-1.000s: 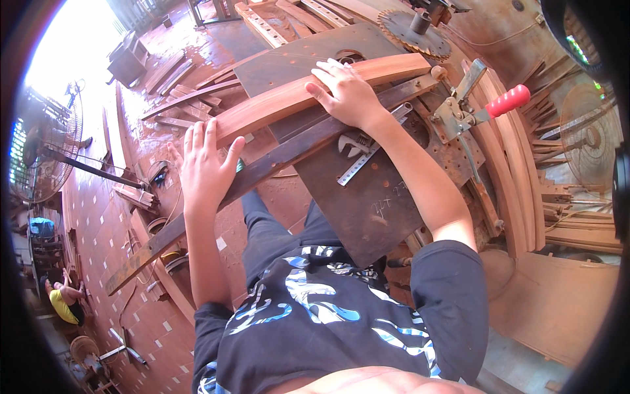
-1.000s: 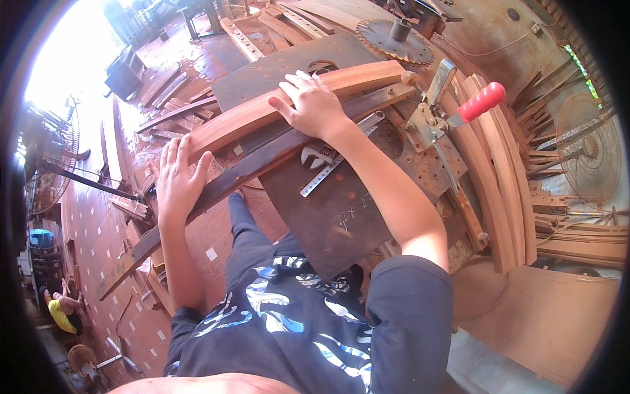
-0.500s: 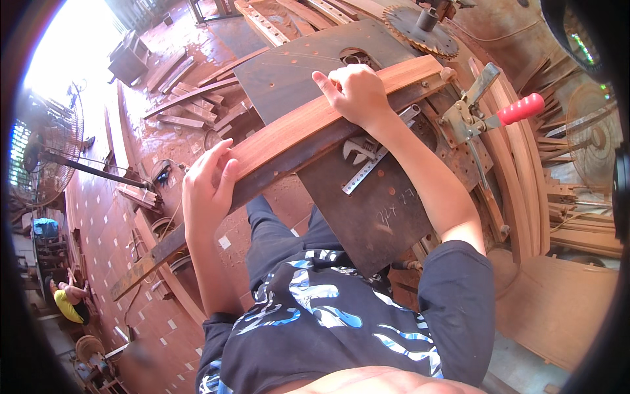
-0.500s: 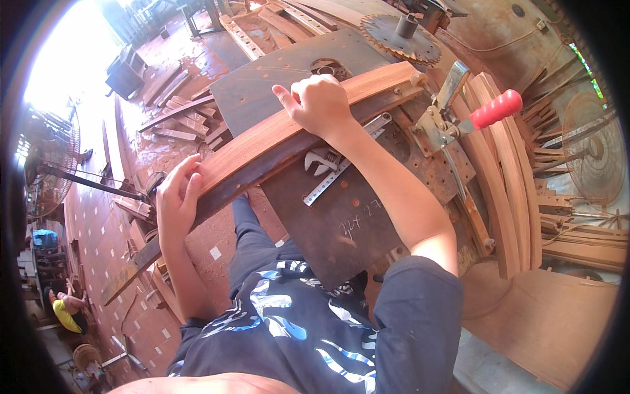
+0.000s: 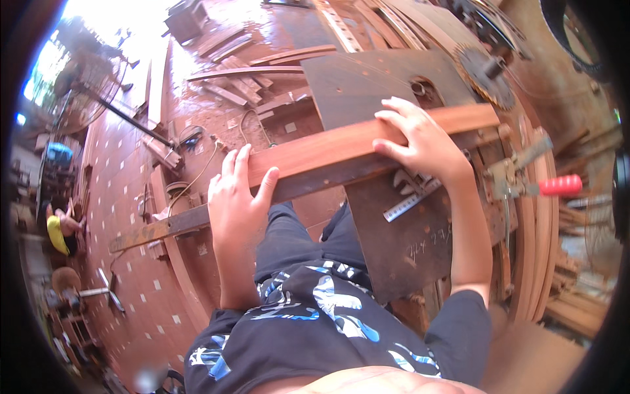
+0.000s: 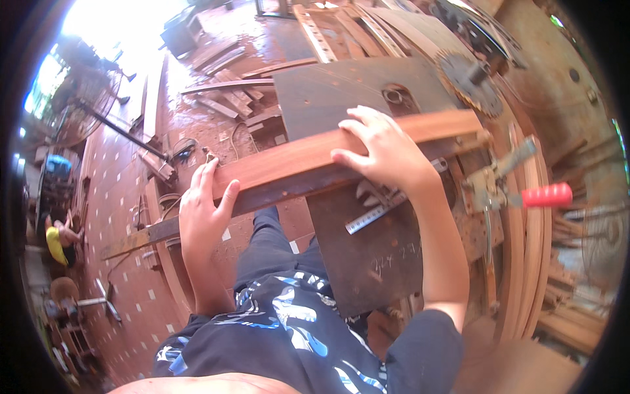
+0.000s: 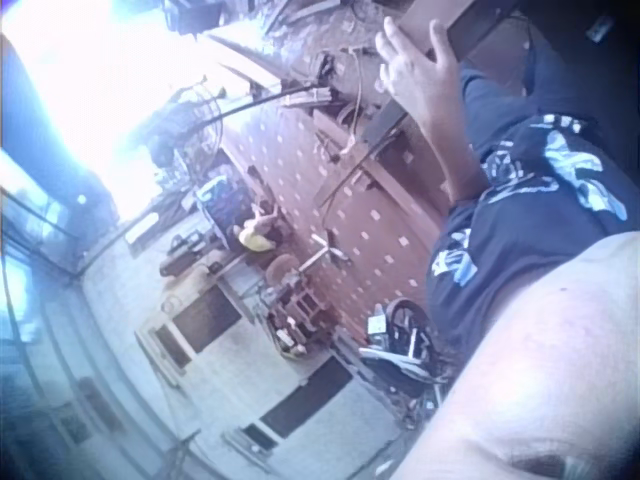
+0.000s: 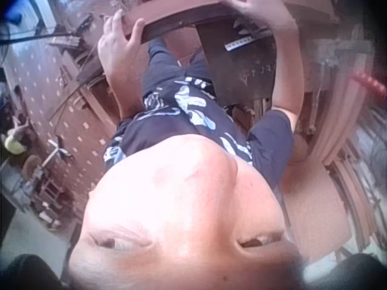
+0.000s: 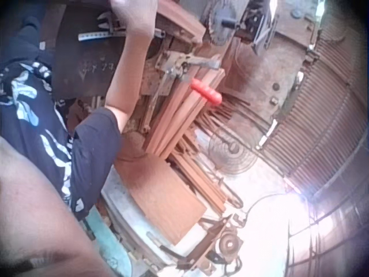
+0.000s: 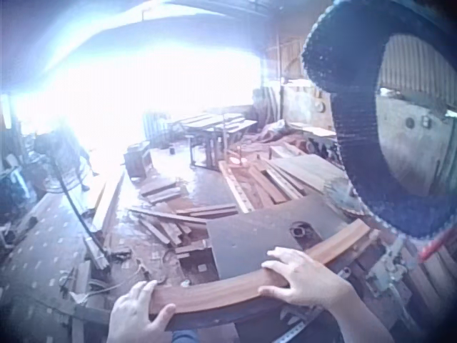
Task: The person repeatedly places a curved wooden piece onto a metal template on a workbench, aligns it, and presses it into shape. The hands adjust the wood multiple times to conform to the template curve.
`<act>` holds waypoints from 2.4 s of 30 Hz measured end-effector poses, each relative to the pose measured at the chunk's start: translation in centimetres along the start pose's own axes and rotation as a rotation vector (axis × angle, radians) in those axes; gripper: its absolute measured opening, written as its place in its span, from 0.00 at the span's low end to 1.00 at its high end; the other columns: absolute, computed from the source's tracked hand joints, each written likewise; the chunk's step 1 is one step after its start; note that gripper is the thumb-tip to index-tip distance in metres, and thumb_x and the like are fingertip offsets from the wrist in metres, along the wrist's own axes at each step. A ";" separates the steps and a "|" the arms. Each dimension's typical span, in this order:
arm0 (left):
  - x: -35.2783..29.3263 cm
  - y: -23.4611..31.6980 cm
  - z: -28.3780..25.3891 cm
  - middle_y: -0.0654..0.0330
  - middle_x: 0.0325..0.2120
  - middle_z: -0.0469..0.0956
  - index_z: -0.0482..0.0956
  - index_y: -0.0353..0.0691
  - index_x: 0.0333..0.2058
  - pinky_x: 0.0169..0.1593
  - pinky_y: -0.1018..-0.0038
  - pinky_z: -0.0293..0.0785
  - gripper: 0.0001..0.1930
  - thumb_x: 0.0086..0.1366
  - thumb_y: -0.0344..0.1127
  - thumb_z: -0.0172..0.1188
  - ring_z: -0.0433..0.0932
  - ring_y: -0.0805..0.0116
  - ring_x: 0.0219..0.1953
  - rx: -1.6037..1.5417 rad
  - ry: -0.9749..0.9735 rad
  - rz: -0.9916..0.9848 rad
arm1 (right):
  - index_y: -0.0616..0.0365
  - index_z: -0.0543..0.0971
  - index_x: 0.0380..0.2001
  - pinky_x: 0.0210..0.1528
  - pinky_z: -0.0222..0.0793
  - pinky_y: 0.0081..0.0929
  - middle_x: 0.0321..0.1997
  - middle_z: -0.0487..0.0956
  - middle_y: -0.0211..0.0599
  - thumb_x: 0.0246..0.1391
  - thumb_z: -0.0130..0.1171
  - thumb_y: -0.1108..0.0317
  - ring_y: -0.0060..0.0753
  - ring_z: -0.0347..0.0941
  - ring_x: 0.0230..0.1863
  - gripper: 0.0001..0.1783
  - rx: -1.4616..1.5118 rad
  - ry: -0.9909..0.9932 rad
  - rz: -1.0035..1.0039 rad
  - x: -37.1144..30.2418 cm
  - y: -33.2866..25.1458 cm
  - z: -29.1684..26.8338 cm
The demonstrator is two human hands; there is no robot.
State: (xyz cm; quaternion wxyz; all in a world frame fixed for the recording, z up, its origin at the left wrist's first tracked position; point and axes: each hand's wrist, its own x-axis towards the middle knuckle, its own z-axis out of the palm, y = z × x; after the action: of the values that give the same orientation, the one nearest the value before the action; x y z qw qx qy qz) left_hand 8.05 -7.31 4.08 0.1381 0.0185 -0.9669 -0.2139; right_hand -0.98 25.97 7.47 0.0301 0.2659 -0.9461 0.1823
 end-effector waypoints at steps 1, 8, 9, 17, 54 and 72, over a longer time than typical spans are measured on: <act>-0.2 -0.1 0.2 0.39 0.56 0.78 0.75 0.32 0.61 0.61 0.54 0.71 0.35 0.67 0.56 0.63 0.79 0.42 0.54 -0.013 0.014 0.006 | 0.64 0.77 0.61 0.76 0.56 0.47 0.71 0.70 0.54 0.60 0.65 0.41 0.54 0.61 0.75 0.39 -0.033 -0.051 -0.031 -0.4 0.0 -0.1; -0.6 0.0 0.4 0.35 0.44 0.83 0.71 0.27 0.65 0.56 0.55 0.75 0.39 0.65 0.51 0.67 0.82 0.39 0.49 -0.170 0.055 -0.097 | 0.62 0.58 0.75 0.84 0.36 0.44 0.80 0.57 0.51 0.57 0.59 0.29 0.47 0.45 0.82 0.57 -0.184 -0.246 0.028 -0.9 -2.0 -0.1; -0.5 0.1 0.1 0.35 0.43 0.83 0.70 0.26 0.65 0.56 0.56 0.75 0.39 0.65 0.50 0.67 0.82 0.38 0.48 -0.201 0.040 -0.112 | 0.64 0.58 0.75 0.84 0.35 0.44 0.80 0.56 0.51 0.58 0.57 0.28 0.48 0.45 0.82 0.57 -0.195 -0.255 0.045 -0.9 -2.1 -0.1; -0.3 -1.3 1.9 0.39 0.45 0.84 0.77 0.29 0.59 0.49 0.56 0.80 0.35 0.64 0.54 0.65 0.85 0.43 0.41 -0.074 0.268 0.053 | 0.69 0.57 0.74 0.84 0.36 0.44 0.79 0.57 0.54 0.60 0.57 0.30 0.49 0.48 0.82 0.57 -0.227 -0.213 -0.020 -0.2 -3.2 0.9; 2.2 -1.8 3.7 0.52 0.38 0.88 0.87 0.48 0.45 0.48 0.56 0.81 0.26 0.66 0.63 0.57 0.87 0.48 0.43 0.153 0.421 -0.205 | 0.55 0.85 0.48 0.60 0.71 0.43 0.50 0.82 0.44 0.69 0.46 0.34 0.49 0.77 0.56 0.36 -0.174 0.342 -0.033 2.4 0.9 4.4; 2.5 -1.0 3.4 0.51 0.39 0.88 0.85 0.48 0.45 0.52 0.54 0.78 0.24 0.67 0.61 0.55 0.86 0.46 0.45 0.092 0.290 -0.225 | 0.53 0.86 0.29 0.53 0.76 0.45 0.42 0.84 0.43 0.60 0.62 0.47 0.51 0.80 0.48 0.20 -0.159 0.507 0.229 2.8 2.8 4.1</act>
State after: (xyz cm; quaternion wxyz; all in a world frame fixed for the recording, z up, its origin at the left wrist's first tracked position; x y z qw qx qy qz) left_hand 4.68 -7.08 1.40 0.2502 0.1635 -0.9374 -0.1788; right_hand -4.65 25.38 3.18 0.2656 0.0999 -0.9436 0.1704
